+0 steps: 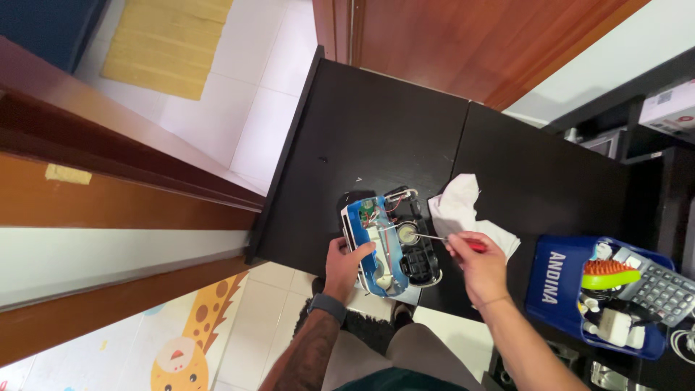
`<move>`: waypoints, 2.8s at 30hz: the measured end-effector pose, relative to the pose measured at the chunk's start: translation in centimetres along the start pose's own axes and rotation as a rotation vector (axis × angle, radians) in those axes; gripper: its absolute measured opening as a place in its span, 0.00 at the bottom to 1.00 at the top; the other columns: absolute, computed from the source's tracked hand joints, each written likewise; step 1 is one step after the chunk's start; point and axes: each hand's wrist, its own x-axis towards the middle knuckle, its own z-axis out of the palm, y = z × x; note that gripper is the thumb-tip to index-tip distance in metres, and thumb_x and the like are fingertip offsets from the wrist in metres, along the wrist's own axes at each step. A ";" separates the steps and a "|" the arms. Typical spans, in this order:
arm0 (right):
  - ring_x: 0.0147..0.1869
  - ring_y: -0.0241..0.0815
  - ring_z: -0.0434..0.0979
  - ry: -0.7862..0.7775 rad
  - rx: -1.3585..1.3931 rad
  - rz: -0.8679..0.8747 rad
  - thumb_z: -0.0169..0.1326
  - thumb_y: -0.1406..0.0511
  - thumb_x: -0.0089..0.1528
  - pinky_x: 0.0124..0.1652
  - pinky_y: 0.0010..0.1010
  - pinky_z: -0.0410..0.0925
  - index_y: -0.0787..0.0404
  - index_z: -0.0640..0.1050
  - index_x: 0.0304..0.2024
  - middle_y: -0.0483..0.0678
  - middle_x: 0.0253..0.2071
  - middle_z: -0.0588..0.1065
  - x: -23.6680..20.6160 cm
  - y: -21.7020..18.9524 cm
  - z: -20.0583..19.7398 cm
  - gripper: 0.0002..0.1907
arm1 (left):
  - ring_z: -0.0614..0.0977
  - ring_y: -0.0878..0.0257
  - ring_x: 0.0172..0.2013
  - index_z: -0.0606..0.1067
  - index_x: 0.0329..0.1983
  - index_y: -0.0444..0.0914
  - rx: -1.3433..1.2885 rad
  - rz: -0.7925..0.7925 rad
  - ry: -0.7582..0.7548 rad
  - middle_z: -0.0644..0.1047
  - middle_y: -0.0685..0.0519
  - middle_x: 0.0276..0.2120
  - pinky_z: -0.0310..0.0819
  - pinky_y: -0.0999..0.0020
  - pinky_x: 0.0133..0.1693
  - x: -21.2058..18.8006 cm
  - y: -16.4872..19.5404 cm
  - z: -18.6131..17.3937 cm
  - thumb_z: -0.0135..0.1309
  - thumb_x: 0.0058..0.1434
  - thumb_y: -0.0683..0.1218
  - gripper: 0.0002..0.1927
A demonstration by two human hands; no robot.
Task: The person uses a red screwdriver to unscrew and remove the bottom cover of a blue toy van, exposing its circuit board and speaker, and works on the internal components. They then reattach the black base cover and press the shell halves back together, turning the van over while handling it.
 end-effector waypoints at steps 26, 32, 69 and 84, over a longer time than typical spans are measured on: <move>0.32 0.33 0.75 0.226 0.213 -0.005 0.58 0.69 0.67 0.33 0.22 0.68 0.62 0.76 0.42 0.47 0.37 0.79 1.7 -0.2 -1.6 0.04 | 0.87 0.54 0.42 0.80 0.48 0.36 0.576 0.045 0.162 0.85 0.45 0.40 0.79 0.61 0.48 -0.4 0.0 1.7 0.63 0.45 0.59 0.31; 0.36 0.38 0.80 -0.068 0.248 0.311 0.54 0.70 0.63 0.36 0.23 0.72 0.68 0.80 0.39 0.51 0.35 0.80 1.2 -1.7 -1.8 0.06 | 0.84 0.46 0.45 0.79 0.46 0.34 0.757 0.098 0.230 0.83 0.42 0.42 0.78 0.55 0.50 -0.9 0.6 3.1 0.64 0.47 0.61 0.31; 0.31 0.33 0.72 -0.208 -0.735 -0.022 0.57 0.62 0.65 0.32 0.27 0.66 0.64 0.84 0.44 0.45 0.30 0.79 -1.8 -3.4 -0.4 0.13 | 0.79 0.48 0.40 0.77 0.46 0.32 1.376 0.777 0.011 0.72 0.38 0.48 0.80 0.59 0.33 -5.0 -9.1 9.6 0.53 0.62 0.42 0.11; 0.38 0.46 0.83 -0.506 -0.877 -0.226 0.57 0.57 0.63 0.41 0.34 0.72 0.64 0.84 0.44 0.54 0.36 0.83 -1.1 -5.4 -0.8 0.17 | 0.81 0.45 0.36 0.73 0.40 0.32 1.290 0.557 0.251 0.74 0.41 0.39 0.77 0.52 0.37 -8.3 -6.5 8.8 0.61 0.49 0.42 0.16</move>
